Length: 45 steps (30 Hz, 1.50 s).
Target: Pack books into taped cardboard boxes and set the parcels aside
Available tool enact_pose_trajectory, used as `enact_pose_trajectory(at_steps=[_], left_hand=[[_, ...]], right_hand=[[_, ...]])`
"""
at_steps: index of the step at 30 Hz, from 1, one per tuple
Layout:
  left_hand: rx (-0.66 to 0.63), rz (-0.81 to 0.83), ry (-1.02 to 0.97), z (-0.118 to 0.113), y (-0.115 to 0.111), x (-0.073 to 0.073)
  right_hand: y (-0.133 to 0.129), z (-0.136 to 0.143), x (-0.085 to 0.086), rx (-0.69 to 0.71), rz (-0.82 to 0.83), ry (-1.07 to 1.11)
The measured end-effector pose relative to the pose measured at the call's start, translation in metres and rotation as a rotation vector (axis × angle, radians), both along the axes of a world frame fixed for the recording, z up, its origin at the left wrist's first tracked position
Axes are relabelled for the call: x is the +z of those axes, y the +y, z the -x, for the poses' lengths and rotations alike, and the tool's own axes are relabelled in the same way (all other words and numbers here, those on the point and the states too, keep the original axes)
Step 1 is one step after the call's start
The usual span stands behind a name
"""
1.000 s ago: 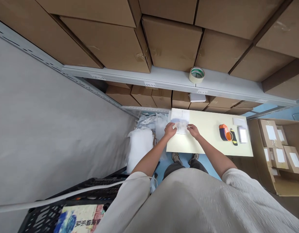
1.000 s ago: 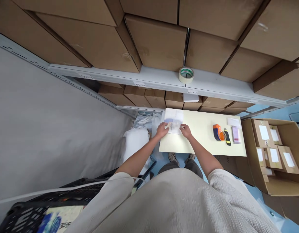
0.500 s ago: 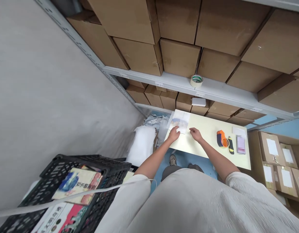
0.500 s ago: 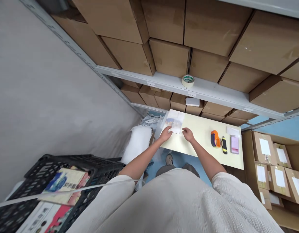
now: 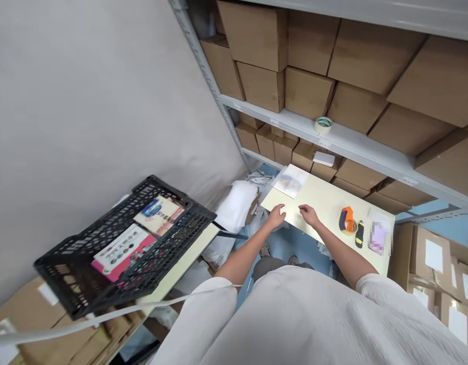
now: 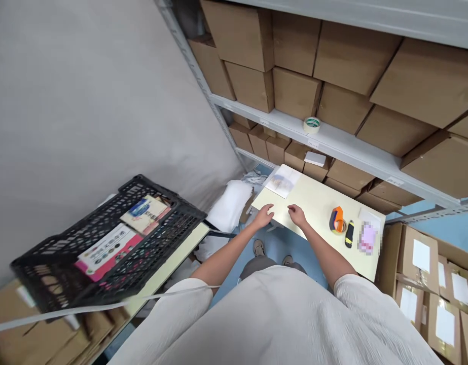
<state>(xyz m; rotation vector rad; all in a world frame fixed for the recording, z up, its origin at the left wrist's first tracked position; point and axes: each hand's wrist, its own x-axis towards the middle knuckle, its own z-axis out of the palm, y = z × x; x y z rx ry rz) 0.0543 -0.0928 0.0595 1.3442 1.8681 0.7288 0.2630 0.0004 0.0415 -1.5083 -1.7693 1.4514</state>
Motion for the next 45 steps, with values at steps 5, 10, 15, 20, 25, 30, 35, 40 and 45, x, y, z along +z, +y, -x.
enact_pose_trajectory(at_steps=[5,10,15,20,25,30,35,40,45], left_hand=[[0.144,-0.072,0.043,0.027,-0.045,0.019],[0.340,-0.177,0.139,0.085,-0.115,0.054],[0.583,-0.330,0.261,0.154,-0.218,0.093],[0.747,-0.368,0.342,0.211,-0.347,0.112],[0.819,-0.359,0.377,0.251,-0.486,0.111],[0.938,-0.242,0.364,0.274,-0.612,0.095],[1.033,-0.114,0.326,0.282,-0.700,0.070],[1.084,0.026,0.257,0.287,-0.751,0.047],[1.040,0.093,0.227,0.305,-0.771,0.026]], right_hand=[[-0.016,0.051,0.012,0.162,-0.047,0.070],[-0.050,0.142,0.042,0.397,-0.123,0.161],[-0.126,0.243,0.079,0.598,-0.203,0.263],[-0.243,0.326,0.104,0.795,-0.264,0.390],[-0.377,0.391,0.114,0.928,-0.273,0.493],[-0.499,0.431,0.100,1.043,-0.248,0.497],[-0.577,0.450,0.072,1.132,-0.206,0.366],[-0.613,0.468,0.051,1.197,-0.197,0.105],[-0.626,0.494,0.031,1.173,-0.269,-0.085]])
